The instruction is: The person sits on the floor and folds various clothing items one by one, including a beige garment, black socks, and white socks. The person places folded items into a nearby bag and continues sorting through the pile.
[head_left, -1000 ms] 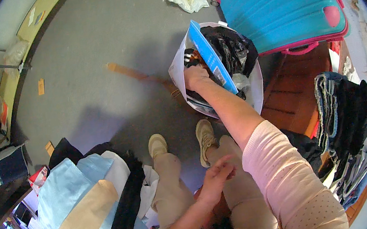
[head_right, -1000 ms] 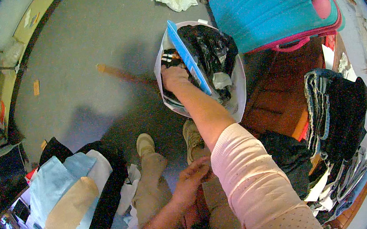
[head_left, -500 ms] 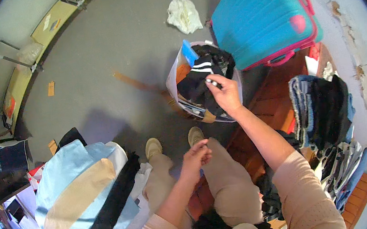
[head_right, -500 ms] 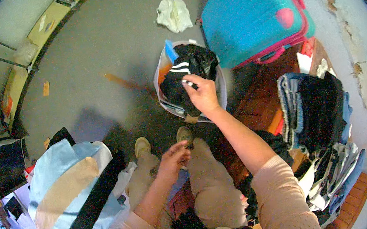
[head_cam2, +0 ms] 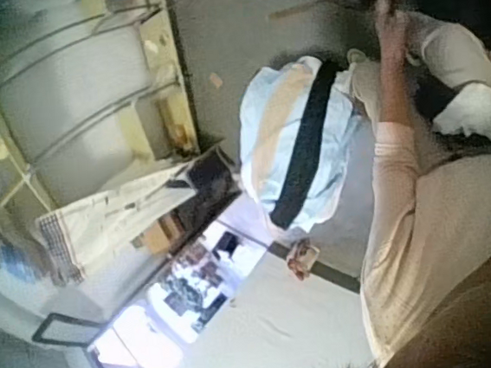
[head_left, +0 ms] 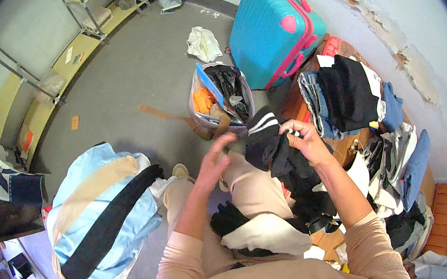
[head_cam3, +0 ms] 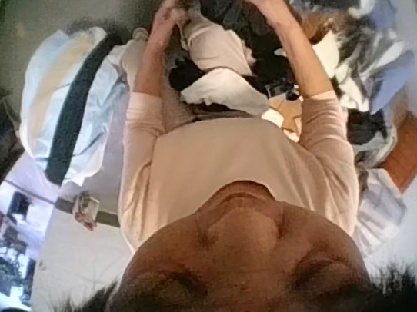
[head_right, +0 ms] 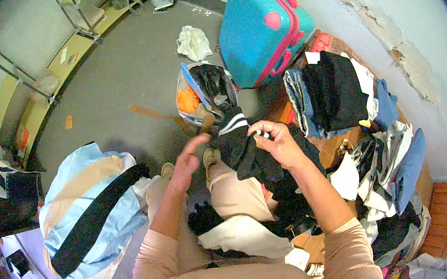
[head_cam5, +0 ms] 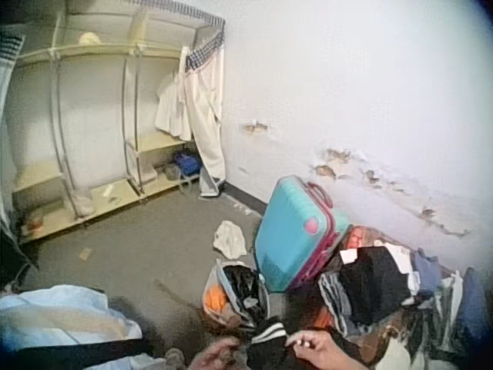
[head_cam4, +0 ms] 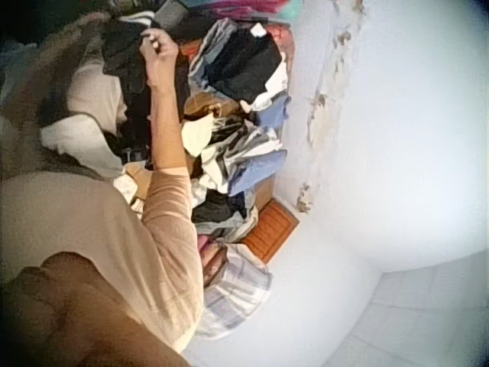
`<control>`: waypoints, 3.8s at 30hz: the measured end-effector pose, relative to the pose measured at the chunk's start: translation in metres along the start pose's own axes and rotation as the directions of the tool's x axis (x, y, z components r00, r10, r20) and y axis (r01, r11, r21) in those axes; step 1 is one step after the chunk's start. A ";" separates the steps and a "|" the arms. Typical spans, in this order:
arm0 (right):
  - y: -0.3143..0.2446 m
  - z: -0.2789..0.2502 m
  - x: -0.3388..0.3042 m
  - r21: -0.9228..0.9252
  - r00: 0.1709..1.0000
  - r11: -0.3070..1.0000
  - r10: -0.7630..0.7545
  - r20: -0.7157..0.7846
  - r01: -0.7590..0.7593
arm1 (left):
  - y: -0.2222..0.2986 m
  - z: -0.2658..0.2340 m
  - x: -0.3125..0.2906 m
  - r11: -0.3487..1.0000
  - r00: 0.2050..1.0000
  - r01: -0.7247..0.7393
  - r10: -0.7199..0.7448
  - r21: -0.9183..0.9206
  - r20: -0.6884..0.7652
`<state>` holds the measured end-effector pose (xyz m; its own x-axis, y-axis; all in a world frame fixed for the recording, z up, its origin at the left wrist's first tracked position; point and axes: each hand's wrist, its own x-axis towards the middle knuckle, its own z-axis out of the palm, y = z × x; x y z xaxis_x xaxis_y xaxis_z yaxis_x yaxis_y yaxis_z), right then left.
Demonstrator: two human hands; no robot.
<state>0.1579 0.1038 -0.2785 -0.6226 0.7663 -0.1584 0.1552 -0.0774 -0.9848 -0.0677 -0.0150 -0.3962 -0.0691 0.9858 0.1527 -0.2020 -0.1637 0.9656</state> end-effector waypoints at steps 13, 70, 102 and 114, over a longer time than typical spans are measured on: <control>-0.033 0.006 -0.096 -0.042 0.997 0.996 -0.074 0.001 0.074 | 0.068 0.113 -0.021 0.853 0.941 0.326 -0.333 -0.408 0.055; 0.066 0.003 -0.248 -0.109 0.890 0.929 0.370 0.265 -0.354 | 0.029 0.045 -0.185 0.856 0.839 0.513 -0.487 0.057 -0.243; -0.043 0.027 -0.242 0.639 0.997 0.766 0.078 0.026 -0.077 | 0.100 0.191 -0.131 0.845 0.934 0.352 -0.292 -0.402 0.205; 0.004 0.023 -0.264 0.186 0.969 0.951 0.245 0.042 -0.248 | 0.101 0.186 -0.114 0.233 0.820 0.508 -0.427 -0.829 0.382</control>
<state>0.3057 -0.1134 -0.2421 -0.5971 0.6967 -0.3975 0.1598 -0.3822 -0.9101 0.1018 -0.1374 -0.2767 0.4030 0.8916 -0.2065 -0.8923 0.4329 0.1278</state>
